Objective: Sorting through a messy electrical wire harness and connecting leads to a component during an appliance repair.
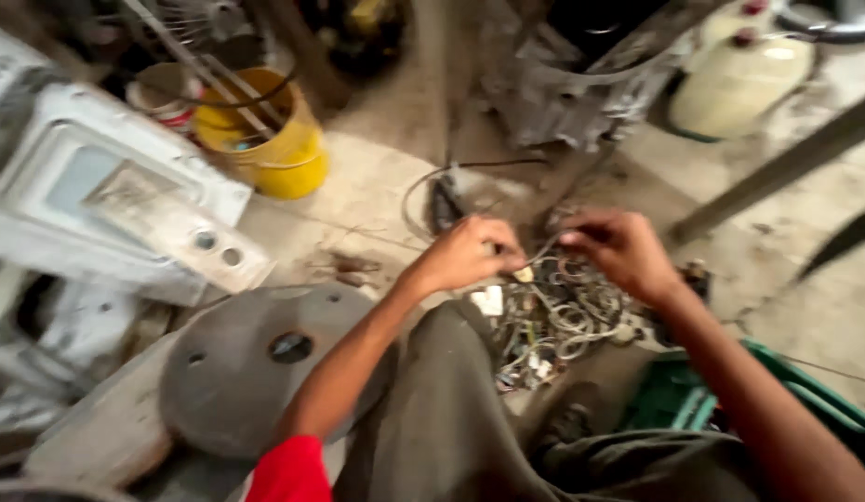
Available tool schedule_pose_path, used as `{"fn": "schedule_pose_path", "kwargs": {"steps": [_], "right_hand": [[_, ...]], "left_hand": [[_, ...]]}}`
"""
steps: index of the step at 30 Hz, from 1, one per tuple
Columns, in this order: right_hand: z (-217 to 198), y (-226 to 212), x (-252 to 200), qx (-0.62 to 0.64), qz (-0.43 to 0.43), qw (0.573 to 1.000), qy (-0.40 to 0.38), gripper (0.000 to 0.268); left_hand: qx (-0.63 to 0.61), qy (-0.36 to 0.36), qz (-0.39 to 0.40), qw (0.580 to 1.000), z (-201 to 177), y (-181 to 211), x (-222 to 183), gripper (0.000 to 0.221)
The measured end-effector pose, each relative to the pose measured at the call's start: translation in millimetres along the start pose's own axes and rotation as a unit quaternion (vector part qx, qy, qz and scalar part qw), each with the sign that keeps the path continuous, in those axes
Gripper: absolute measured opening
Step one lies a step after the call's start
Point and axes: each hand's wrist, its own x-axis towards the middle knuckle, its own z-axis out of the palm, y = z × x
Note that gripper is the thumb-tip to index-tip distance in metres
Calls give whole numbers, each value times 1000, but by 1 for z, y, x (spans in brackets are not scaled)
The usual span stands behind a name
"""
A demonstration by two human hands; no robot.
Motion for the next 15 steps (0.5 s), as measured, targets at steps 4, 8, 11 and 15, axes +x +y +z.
{"fn": "schedule_pose_path", "kwargs": {"steps": [4, 8, 11, 15], "right_hand": [[3, -9, -3, -40, 3, 999, 10, 23], [6, -16, 0, -66, 54, 996, 11, 21], [11, -21, -1, -94, 65, 993, 3, 21], [9, -37, -6, -143, 54, 988, -25, 17]], "left_hand": [[83, -50, -55, 994, -2, 21, -4, 14], [162, 11, -102, 981, 14, 11, -4, 25], [254, 73, -56, 963, 25, -5, -2, 21], [316, 85, -13, 945, 25, -16, 3, 6]]}}
